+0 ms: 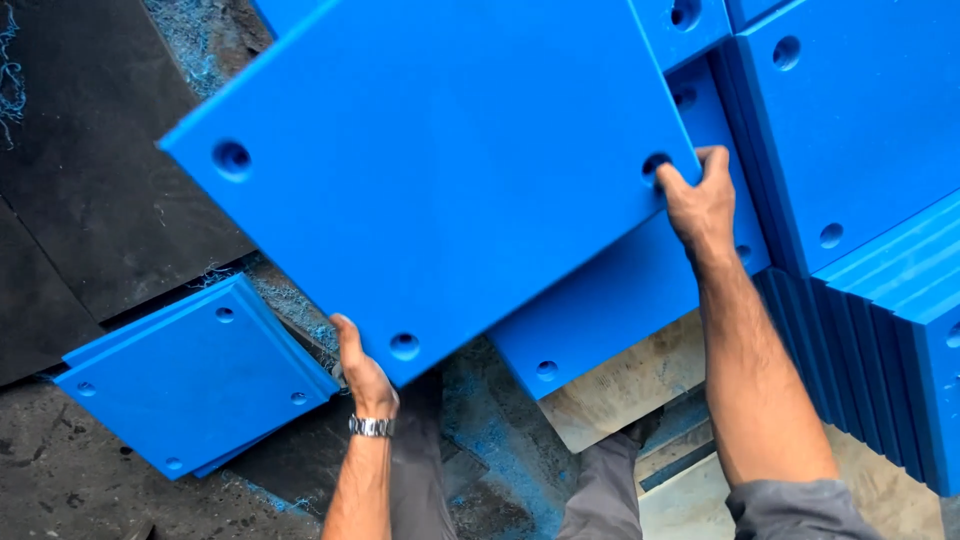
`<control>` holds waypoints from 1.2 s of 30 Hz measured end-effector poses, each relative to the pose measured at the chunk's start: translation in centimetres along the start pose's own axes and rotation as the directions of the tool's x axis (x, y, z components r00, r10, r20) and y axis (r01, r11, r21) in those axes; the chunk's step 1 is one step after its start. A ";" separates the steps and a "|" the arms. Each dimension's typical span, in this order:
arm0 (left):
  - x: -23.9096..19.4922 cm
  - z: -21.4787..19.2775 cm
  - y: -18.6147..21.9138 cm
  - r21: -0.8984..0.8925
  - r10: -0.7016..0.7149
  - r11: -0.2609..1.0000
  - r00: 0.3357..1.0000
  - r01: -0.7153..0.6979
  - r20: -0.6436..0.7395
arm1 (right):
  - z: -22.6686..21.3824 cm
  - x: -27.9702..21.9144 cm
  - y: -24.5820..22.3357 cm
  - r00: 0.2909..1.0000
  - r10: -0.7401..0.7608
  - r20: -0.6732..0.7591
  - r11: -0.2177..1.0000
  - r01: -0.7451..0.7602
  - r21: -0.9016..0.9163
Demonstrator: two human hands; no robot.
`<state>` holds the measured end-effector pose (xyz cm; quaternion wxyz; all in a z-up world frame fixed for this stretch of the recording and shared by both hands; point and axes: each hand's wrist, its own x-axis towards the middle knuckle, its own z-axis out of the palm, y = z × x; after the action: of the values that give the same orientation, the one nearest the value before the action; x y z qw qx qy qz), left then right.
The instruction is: The person is cleaning edges of blue plastic slabs with a scraper and then stacking them into a larger pile on the factory floor.
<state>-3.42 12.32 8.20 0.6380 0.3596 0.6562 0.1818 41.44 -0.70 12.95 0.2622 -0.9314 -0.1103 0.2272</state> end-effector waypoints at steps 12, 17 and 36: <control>-16.1 -1.9 -10.9 -0.263 -0.399 0.898 0.904 0.352 -0.152 | -7.9 -18.2 22.1 0.850 0.494 0.181 0.859 -0.510 0.050; -16.0 -0.2 -13.0 -0.043 -0.442 0.896 0.874 0.443 -0.203 | -8.1 -19.5 27.7 0.797 0.582 0.162 0.791 -0.601 0.115; -7.8 11.7 -4.4 -0.072 -0.262 0.955 0.930 0.289 0.257 | -3.6 -13.7 21.6 0.728 0.606 0.320 0.477 -0.655 0.587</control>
<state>6.32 1.24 9.21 0.7517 0.2482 0.6058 0.0800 33.06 -24.85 9.01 0.4698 -0.7390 0.3192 0.3623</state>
